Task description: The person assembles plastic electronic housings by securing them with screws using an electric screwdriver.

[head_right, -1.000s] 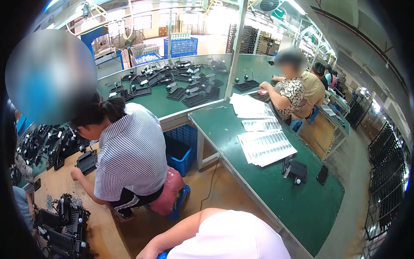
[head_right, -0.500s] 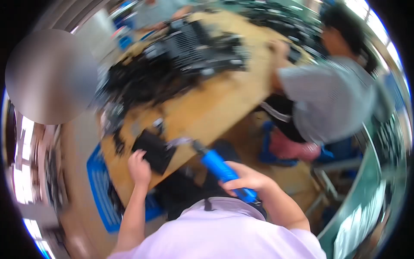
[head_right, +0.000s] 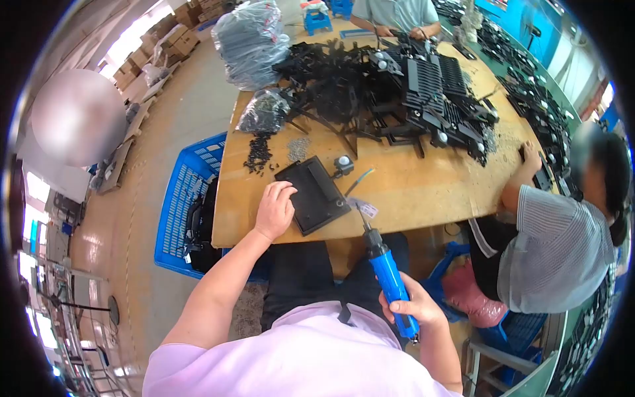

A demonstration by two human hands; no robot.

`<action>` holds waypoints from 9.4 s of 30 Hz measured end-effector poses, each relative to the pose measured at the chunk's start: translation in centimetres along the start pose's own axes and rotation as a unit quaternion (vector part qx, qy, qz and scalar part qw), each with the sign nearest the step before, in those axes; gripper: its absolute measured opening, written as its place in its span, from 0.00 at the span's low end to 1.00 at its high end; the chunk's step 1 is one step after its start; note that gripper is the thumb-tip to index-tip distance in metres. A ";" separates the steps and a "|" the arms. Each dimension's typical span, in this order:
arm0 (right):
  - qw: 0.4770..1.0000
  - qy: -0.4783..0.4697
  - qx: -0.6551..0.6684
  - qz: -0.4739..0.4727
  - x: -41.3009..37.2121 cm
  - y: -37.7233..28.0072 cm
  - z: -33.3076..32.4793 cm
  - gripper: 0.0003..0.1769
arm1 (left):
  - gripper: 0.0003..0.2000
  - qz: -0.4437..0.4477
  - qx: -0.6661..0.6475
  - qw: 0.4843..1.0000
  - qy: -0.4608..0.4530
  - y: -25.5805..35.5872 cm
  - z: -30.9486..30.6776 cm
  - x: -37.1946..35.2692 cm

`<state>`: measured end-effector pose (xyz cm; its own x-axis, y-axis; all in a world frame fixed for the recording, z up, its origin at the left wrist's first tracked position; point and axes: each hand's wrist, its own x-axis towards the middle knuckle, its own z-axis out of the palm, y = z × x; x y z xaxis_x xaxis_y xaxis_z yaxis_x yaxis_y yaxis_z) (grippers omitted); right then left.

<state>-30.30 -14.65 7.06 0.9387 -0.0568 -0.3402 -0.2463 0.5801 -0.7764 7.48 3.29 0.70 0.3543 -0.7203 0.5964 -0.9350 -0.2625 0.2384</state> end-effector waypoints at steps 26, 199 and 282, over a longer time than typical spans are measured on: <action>0.997 0.023 -0.004 0.075 1.4 -0.6 0.1 0.52 | 0.08 -0.107 -0.077 0.990 0.058 0.2 -1.6 6.1; 0.995 -0.021 0.050 0.086 4.4 4.4 -0.9 0.46 | 0.12 -0.056 -0.033 0.995 -0.081 11.6 -0.8 -0.5; 0.957 -0.051 0.218 0.186 5.7 1.8 -0.5 0.41 | 0.14 -0.030 0.050 0.988 -0.141 5.3 3.4 5.6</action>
<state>-25.50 -14.32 3.46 0.8298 0.2865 -0.4789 -0.4646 0.8300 -0.3085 4.47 -4.33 2.68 0.4050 -0.8475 0.3430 -0.9138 -0.3633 0.1813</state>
